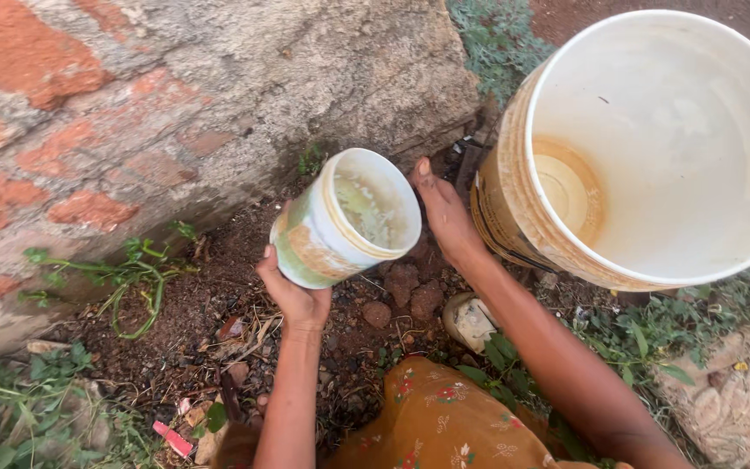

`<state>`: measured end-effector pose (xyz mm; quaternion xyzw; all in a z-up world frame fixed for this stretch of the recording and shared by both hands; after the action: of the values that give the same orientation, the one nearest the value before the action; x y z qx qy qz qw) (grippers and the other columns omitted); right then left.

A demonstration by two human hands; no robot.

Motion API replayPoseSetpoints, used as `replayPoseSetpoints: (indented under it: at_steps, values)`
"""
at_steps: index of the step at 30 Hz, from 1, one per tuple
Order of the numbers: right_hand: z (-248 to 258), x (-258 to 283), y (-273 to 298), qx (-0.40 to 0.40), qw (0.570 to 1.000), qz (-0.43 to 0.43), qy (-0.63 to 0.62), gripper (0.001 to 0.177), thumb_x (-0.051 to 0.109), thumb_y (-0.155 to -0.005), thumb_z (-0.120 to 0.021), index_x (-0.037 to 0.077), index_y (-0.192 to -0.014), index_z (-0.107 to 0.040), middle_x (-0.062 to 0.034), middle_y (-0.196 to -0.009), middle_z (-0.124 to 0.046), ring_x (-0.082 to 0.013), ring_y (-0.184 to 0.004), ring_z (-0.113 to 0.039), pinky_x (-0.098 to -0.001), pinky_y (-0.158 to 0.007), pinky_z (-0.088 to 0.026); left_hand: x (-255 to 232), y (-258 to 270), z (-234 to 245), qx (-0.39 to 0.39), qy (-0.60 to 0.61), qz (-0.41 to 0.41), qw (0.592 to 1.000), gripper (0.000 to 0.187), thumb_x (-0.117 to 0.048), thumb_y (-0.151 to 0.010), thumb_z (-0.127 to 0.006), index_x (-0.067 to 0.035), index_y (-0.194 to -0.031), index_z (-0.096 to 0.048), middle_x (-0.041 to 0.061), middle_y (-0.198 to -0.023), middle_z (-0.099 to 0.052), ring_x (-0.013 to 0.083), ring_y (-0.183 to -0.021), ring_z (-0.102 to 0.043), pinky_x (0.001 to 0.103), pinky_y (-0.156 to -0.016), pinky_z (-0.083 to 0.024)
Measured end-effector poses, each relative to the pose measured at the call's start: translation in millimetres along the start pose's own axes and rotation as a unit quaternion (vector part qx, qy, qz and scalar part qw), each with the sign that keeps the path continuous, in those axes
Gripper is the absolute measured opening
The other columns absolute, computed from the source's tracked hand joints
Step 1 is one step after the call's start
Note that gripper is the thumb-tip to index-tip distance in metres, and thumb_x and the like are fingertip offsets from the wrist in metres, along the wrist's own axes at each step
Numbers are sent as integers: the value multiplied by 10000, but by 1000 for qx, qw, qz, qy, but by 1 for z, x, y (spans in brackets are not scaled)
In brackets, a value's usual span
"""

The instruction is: The person tends to a small plant in the soil by hand, using a small container to pour liquid onto the roots and then manually arranging the dirt and debris around the base.

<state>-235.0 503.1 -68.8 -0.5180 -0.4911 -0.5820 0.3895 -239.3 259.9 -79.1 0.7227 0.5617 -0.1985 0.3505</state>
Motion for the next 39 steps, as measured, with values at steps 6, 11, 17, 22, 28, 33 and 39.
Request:
replayPoseSetpoints:
  at_steps: [6,11,17,22,28,33,39]
  values:
    - [-20,96,27,72,962,101,243,598,548,-998,-519,5,-1177,-693,-86,-820,-734,-169,-772,-704,-349,-700,-536,-24,6,-25,61,6,-67,996,813,-637,-959,-388,-79,-1548,-440,144,-1530,-507,297,-1415,-499,505,-1190,-420]
    - [27,148,51,-56,966,110,227,384,395,-1008,-574,42,-1081,-708,-66,-737,-728,-119,-620,-693,-326,-587,-541,-7,10,-50,-43,-75,-57,995,902,-769,-891,-349,-117,-1505,-462,58,-1468,-567,217,-1400,-490,477,-1111,-429]
    - [185,242,128,-338,704,389,488,176,137,-1214,-616,-18,-1135,-642,-148,-974,-604,-211,-821,-570,-304,-684,-502,74,51,-202,155,-374,-89,910,432,-320,-1097,-402,-20,-1321,-617,194,-1342,-633,264,-1294,-578,468,-1113,-423]
    - [233,250,147,-386,266,300,831,172,120,-1095,-525,90,-1026,-679,12,-859,-639,-75,-707,-611,-204,-596,-442,102,64,-266,135,-485,-24,864,908,-354,-874,-689,17,-1544,-201,300,-1458,-309,479,-1251,-489,610,-895,-525]
    - [211,209,100,-207,476,159,840,254,321,-1011,-681,69,-997,-718,-107,-839,-717,-270,-686,-691,-430,-574,-548,106,80,-248,159,-394,40,904,904,-274,-790,-546,-18,-1547,-121,284,-1441,-311,454,-1017,-666,484,-774,-650]
    - [139,101,40,-7,329,173,929,209,244,-854,-657,88,-920,-779,-126,-916,-762,-227,-772,-732,-357,-567,-578,118,112,-211,116,-424,-191,878,819,-228,-894,-533,13,-1608,-211,314,-1493,-378,453,-1089,-659,455,-808,-630]
    - [118,-14,42,176,241,32,954,175,188,-892,-689,171,-1020,-807,-17,-996,-771,-220,-898,-727,-406,-662,-545,142,144,-166,45,-428,-234,872,707,-253,-922,-424,-14,-1571,-279,297,-1497,-450,389,-1039,-711,399,-741,-663]
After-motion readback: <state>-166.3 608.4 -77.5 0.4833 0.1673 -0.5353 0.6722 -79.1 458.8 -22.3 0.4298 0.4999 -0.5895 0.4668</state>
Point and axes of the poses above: each hand's wrist, its own y-axis away from the middle knuckle, its own z-axis out of the back of the hand, x = y × z, the point moved 8 cm from there along -y, towards the middle knuckle
